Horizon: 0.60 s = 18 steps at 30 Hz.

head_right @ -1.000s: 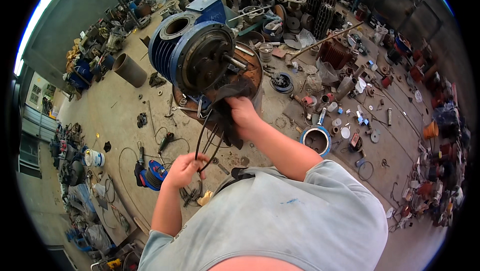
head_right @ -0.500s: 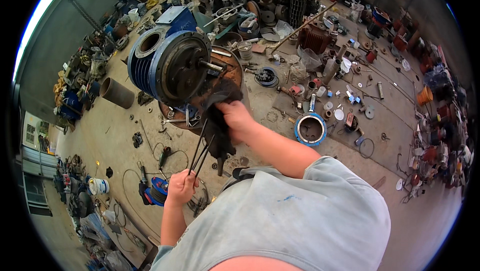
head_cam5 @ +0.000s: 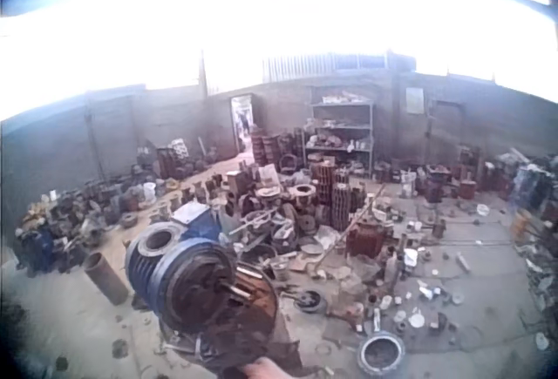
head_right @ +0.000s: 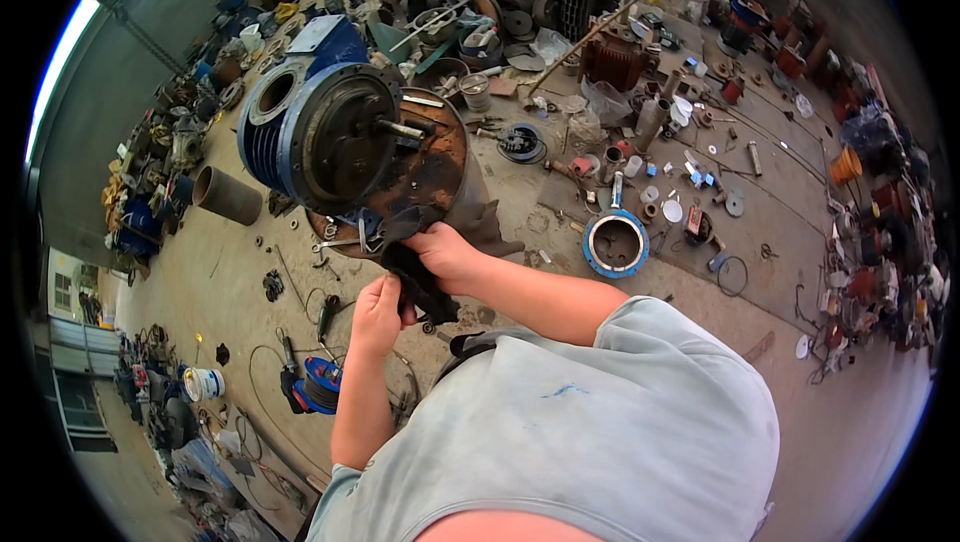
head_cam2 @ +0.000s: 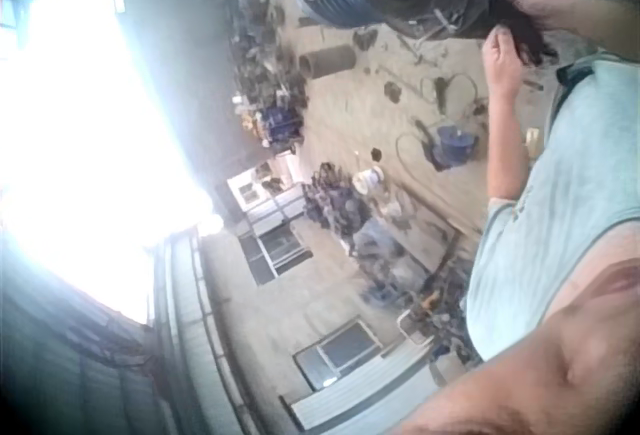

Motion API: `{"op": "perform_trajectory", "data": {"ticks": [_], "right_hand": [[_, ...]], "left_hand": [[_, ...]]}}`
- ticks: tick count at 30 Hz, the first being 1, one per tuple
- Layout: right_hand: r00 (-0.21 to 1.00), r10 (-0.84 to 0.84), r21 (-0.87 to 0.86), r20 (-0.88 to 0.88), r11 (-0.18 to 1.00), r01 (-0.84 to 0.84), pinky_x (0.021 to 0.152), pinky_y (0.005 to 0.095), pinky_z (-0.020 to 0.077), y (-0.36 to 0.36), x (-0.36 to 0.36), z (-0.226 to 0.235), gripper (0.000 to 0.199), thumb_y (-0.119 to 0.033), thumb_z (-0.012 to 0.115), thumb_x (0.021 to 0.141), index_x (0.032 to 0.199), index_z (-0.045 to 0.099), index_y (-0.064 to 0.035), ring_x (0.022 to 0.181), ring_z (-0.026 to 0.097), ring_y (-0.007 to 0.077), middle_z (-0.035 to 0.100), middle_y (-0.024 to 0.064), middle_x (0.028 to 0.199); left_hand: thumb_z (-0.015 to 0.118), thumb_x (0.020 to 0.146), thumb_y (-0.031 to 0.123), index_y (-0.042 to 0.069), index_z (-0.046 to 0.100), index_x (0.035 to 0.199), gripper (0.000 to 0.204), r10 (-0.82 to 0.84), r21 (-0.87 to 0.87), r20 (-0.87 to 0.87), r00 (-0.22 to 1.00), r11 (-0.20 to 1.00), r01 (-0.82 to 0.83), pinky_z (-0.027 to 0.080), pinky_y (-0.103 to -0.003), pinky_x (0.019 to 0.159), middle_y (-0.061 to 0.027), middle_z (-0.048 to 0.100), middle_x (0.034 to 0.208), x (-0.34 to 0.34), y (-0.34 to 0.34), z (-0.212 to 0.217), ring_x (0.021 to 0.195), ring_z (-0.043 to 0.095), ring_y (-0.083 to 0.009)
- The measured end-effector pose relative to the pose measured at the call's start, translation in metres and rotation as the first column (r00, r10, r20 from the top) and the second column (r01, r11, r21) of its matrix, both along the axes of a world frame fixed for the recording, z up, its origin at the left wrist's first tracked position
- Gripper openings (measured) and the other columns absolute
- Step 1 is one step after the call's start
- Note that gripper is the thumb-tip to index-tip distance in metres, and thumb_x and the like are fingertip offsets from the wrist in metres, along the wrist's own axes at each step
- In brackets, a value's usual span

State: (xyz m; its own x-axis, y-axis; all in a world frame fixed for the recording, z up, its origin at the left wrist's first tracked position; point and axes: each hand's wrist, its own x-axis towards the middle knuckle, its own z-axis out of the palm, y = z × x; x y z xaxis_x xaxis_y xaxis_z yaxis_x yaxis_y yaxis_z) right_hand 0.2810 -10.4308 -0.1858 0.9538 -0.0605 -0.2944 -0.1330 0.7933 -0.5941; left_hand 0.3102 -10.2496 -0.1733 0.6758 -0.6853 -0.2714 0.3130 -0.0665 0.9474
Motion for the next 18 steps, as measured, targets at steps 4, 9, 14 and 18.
{"op": "perform_trajectory", "data": {"ticks": [4, 9, 14, 18], "right_hand": [[0.968, -0.246, -0.104, 0.054, 0.962, 0.251, 0.082, 0.0353, 0.0565, -0.038, -0.011, -0.001, 0.017, -0.011, 0.063, 0.102, 0.116, 0.069, -0.0038, 0.092, 0.069, 0.0184, 0.072, 0.007, 0.107], [0.94, -0.339, 0.085, 0.029, 0.938, 0.336, 0.083, 0.0357, 0.057, -0.112, -0.046, -0.029, 0.017, -0.016, 0.061, 0.104, 0.112, 0.069, -0.0035, 0.092, 0.07, 0.0195, 0.072, 0.0067, 0.107], [0.911, -0.405, 0.183, -0.079, 0.893, 0.412, 0.079, 0.0343, 0.0573, -0.101, -0.063, -0.043, 0.018, -0.018, 0.063, 0.104, 0.111, 0.07, -0.004, 0.087, 0.07, 0.0187, 0.073, 0.0062, 0.101], [0.94, -0.335, 0.224, -0.065, 0.913, 0.341, 0.072, 0.0335, 0.0575, -0.096, -0.063, -0.049, 0.019, -0.021, 0.067, 0.103, 0.111, 0.07, -0.0048, 0.081, 0.071, 0.0176, 0.074, 0.0061, 0.097]], "left_hand": [[0.045, 0.113, 0.024, -0.002, 0.067, 0.091, 0.04, -0.045, 0.017, -0.152, 0.987, 0.999, 0.048, 0.032, -0.025, 0.048, 0.0017, 0.052, 0.058, -0.012, 0.012, 0.0, 0.049, 0.042, -0.0063], [0.049, 0.111, 0.019, -0.003, 0.07, 0.092, 0.036, -0.268, 0.205, 0.08, 0.96, 0.947, 0.247, 0.034, -0.024, 0.051, 0.0032, 0.052, 0.057, -0.023, 0.045, -0.007, 0.052, 0.044, -0.0054], [0.051, 0.109, 0.017, -0.003, 0.072, 0.102, 0.03, -0.502, 0.302, 0.031, 0.865, 0.829, 0.47, 0.047, -0.026, 0.067, -0.0013, 0.063, 0.068, -0.015, -0.005, -0.004, 0.066, 0.059, -0.0101], [0.049, 0.111, 0.026, -0.003, 0.065, 0.118, 0.034, -0.502, 0.278, -0.029, 0.864, 0.827, 0.489, 0.051, -0.028, 0.069, -0.007, 0.068, 0.081, -0.009, -0.08, -0.002, 0.073, 0.065, -0.0148]]}}
